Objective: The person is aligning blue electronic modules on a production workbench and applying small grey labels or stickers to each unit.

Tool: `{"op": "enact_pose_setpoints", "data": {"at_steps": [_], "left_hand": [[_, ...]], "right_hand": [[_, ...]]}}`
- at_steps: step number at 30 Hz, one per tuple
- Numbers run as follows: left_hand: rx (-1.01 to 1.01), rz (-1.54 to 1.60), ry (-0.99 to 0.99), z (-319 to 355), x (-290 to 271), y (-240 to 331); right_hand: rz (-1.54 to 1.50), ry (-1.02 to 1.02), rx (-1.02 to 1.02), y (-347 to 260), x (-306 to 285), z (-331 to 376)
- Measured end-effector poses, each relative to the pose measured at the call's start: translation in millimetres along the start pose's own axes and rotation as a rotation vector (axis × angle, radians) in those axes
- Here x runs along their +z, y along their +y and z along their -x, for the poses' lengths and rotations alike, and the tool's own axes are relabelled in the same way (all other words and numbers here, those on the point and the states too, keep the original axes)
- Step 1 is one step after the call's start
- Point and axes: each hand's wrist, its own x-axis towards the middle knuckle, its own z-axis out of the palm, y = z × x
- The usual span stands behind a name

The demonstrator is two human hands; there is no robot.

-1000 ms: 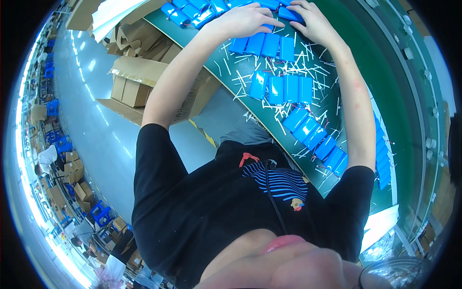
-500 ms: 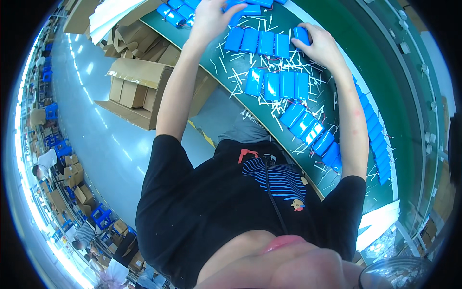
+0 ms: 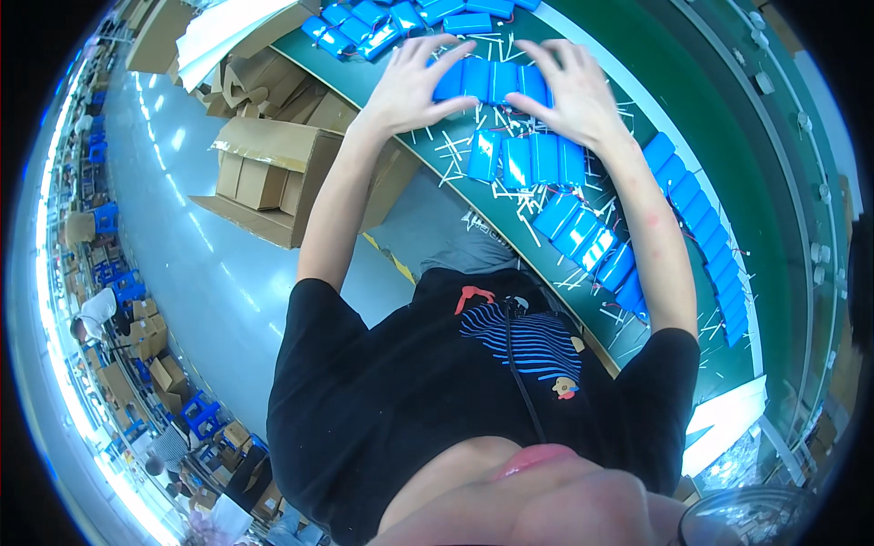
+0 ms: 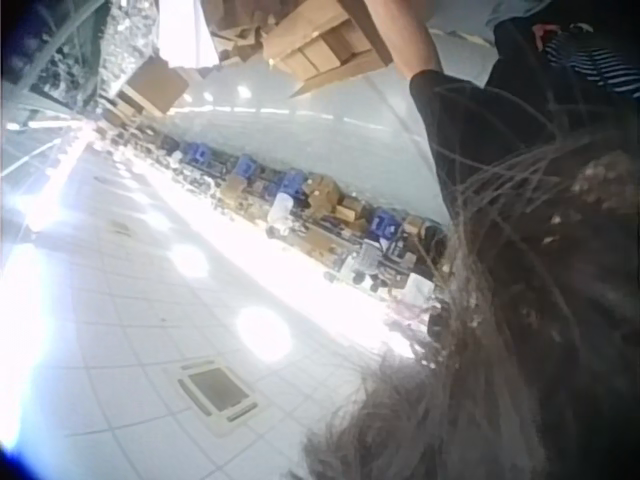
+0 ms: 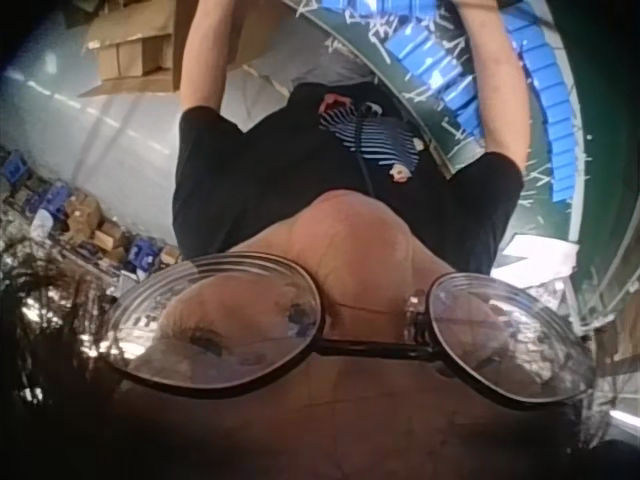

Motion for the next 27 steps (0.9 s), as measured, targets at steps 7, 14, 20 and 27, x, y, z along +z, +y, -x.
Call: {"op": "enact_pose_setpoints", "data": {"at_steps": [7, 14, 20, 27], "left_hand": [[0.134, -0.043, -0.144, -10, 17, 3], [0.135, -0.028, -0.161, -15, 14, 8], [0.168, -0.001, -0.043, -41, 11, 20], [0.311, -0.054, 0.041, -86, 40, 36]], "right_hand": [[0.002, -0.146, -0.169, -8, 30, -17], [0.141, 0.009, -0.137, -1, 22, 6], [0.145, 0.008, -0.149, 19, 19, 7], [0.059, 0.090, 0.017, 50, -36, 33]]}}
